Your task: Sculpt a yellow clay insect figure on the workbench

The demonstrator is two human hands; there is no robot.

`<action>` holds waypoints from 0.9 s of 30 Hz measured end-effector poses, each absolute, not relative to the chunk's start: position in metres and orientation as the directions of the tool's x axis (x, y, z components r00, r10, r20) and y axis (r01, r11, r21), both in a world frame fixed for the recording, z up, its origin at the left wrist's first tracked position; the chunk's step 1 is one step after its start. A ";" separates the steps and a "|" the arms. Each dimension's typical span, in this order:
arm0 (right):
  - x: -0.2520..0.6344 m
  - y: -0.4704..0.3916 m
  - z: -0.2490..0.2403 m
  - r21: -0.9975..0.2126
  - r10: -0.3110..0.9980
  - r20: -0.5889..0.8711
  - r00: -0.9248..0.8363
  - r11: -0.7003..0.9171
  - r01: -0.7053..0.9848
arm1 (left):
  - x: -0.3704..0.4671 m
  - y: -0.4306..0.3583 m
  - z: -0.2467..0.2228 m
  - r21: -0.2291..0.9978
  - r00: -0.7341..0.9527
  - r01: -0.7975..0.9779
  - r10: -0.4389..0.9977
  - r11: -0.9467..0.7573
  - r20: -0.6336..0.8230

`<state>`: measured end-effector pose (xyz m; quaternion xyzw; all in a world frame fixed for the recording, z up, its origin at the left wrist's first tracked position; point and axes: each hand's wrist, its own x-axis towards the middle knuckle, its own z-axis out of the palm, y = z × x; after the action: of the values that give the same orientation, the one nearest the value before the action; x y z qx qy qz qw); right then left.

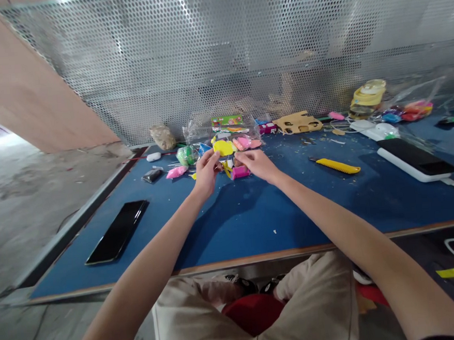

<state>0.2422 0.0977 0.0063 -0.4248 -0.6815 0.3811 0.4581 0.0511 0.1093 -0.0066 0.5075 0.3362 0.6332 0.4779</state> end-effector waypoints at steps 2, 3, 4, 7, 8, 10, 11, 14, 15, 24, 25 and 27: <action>0.236 0.089 0.003 -0.913 0.919 0.324 -0.225 0.366 0.182 | 0.056 0.106 -0.006 0.910 0.026 -0.265 0.941 -0.318 0.336; 0.235 0.087 0.002 -0.916 0.918 0.339 -0.203 0.372 0.152 | 0.058 0.104 -0.006 0.911 0.054 -0.269 0.939 -0.314 0.340; 0.235 0.085 0.000 -0.916 0.917 0.356 -0.180 0.381 0.125 | 0.060 0.103 -0.007 0.910 0.078 -0.276 0.936 -0.310 0.343; 0.239 0.085 -0.002 -0.901 0.904 0.412 -0.110 0.423 0.096 | 0.063 0.100 -0.008 0.904 0.134 -0.304 0.926 -0.301 0.353; 0.241 0.086 -0.002 -0.894 0.899 0.428 -0.094 0.436 0.097 | 0.063 0.099 -0.008 0.904 0.153 -0.308 0.923 -0.295 0.353; 0.245 0.087 -0.002 -0.888 0.893 0.444 -0.066 0.449 0.097 | 0.063 0.098 -0.009 0.909 0.191 -0.310 0.919 -0.278 0.346; 0.246 0.088 -0.003 -0.889 0.894 0.445 -0.054 0.448 0.093 | 0.063 0.098 -0.009 0.911 0.203 -0.313 0.918 -0.269 0.341; 0.249 0.090 -0.004 -0.895 0.899 0.438 -0.027 0.439 0.081 | 0.064 0.096 -0.008 0.909 0.203 -0.333 0.922 -0.251 0.329; 0.249 0.091 -0.005 -0.897 0.900 0.436 -0.024 0.436 0.072 | 0.064 0.096 -0.008 0.907 0.200 -0.343 0.924 -0.246 0.326; 0.252 0.098 -0.013 -0.910 0.906 0.414 -0.085 0.412 -0.045 | 0.065 0.097 -0.011 0.915 0.203 -0.318 0.925 -0.249 0.322; 0.252 0.098 -0.013 -0.911 0.907 0.411 -0.091 0.408 -0.053 | 0.065 0.097 -0.011 0.918 0.195 -0.281 0.920 -0.279 0.340; 0.251 0.097 -0.014 -0.914 0.908 0.406 -0.102 0.400 -0.070 | 0.065 0.097 -0.012 0.921 0.186 -0.205 0.911 -0.331 0.369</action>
<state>0.2511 0.0974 -0.0144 -0.3447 -0.6081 0.4255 0.5747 0.0647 0.0974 -0.0115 0.5900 0.2991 0.5636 0.4948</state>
